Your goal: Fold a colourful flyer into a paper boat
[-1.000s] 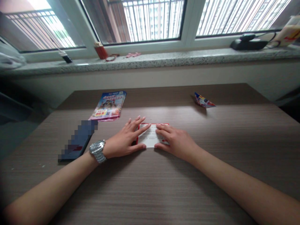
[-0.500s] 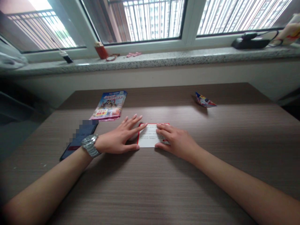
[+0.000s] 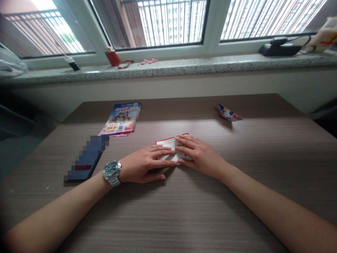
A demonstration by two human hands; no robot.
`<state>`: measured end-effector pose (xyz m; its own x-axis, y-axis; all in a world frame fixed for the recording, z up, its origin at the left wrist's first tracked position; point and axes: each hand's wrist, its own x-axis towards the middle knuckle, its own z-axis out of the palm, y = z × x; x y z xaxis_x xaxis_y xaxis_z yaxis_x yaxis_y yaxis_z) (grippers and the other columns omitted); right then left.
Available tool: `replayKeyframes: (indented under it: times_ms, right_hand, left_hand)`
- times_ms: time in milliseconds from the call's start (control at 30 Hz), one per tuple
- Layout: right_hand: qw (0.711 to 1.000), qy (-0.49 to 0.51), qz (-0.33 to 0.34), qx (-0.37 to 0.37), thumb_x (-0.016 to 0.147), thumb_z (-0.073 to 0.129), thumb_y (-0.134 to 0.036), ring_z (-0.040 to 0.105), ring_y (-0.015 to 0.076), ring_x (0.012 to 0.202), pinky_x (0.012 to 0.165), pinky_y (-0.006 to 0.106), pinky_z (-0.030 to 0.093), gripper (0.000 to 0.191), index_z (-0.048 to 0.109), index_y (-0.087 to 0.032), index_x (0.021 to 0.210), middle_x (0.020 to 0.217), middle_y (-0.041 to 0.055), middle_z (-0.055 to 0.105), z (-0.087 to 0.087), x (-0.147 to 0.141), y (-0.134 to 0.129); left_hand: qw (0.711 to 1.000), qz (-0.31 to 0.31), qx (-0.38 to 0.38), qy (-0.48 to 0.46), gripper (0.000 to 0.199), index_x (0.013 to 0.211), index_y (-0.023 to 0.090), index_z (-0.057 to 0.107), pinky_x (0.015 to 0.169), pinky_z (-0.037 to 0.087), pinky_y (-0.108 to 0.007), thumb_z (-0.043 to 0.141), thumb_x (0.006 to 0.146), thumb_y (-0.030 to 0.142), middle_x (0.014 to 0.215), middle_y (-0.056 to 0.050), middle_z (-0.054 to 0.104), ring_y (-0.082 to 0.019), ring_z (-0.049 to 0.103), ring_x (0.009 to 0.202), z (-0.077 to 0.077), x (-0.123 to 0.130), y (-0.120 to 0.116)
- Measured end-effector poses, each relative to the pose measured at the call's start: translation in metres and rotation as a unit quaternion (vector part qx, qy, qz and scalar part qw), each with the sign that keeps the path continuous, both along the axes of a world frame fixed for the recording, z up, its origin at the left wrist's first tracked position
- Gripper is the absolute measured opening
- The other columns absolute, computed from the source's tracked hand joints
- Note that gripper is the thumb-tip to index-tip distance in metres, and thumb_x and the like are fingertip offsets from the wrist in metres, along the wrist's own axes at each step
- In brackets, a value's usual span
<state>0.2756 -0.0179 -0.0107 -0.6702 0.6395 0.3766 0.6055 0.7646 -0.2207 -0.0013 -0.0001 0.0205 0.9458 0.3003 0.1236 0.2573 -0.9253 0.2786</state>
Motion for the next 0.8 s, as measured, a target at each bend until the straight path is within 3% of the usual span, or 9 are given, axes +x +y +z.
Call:
replayKeyframes:
  times_ms: [200,500,800]
  right_hand:
    - [0.998,0.0,-0.043,0.039,0.092,0.065,-0.038,0.046,0.0312,0.14,0.114,0.053,0.039,0.031,0.068,-0.021,0.117,0.147,0.0139,0.055,0.006,0.001,0.002]
    - [0.996,0.001,-0.064,0.057,0.095,0.06,-0.028,0.065,0.028,0.108,0.094,0.046,0.054,0.019,0.071,-0.021,0.109,0.12,0.0115,0.071,0.005,0.0,-0.002]
    - [0.999,0.036,-0.032,-0.019,0.099,0.054,-0.023,0.065,0.0247,0.117,0.102,0.043,0.051,0.022,0.068,-0.021,0.115,0.119,0.0087,0.073,0.003,0.003,0.0]
  left_hand:
    - [0.998,0.031,0.037,0.029,0.052,0.146,0.032,0.048,0.115,0.036,-0.05,0.049,0.098,0.053,0.153,-0.01,0.045,-0.03,0.046,0.137,0.001,0.002,-0.006]
    - [0.991,0.113,0.061,0.033,0.055,0.15,0.033,0.043,0.115,0.032,-0.049,0.04,0.1,0.058,0.133,-0.009,0.057,-0.028,0.047,0.128,-0.006,0.012,-0.016]
    - [0.998,0.034,0.021,0.037,0.054,0.149,0.031,0.044,0.12,0.028,-0.049,0.042,0.101,0.054,0.155,-0.009,0.041,-0.029,0.04,0.141,-0.003,0.007,-0.01]
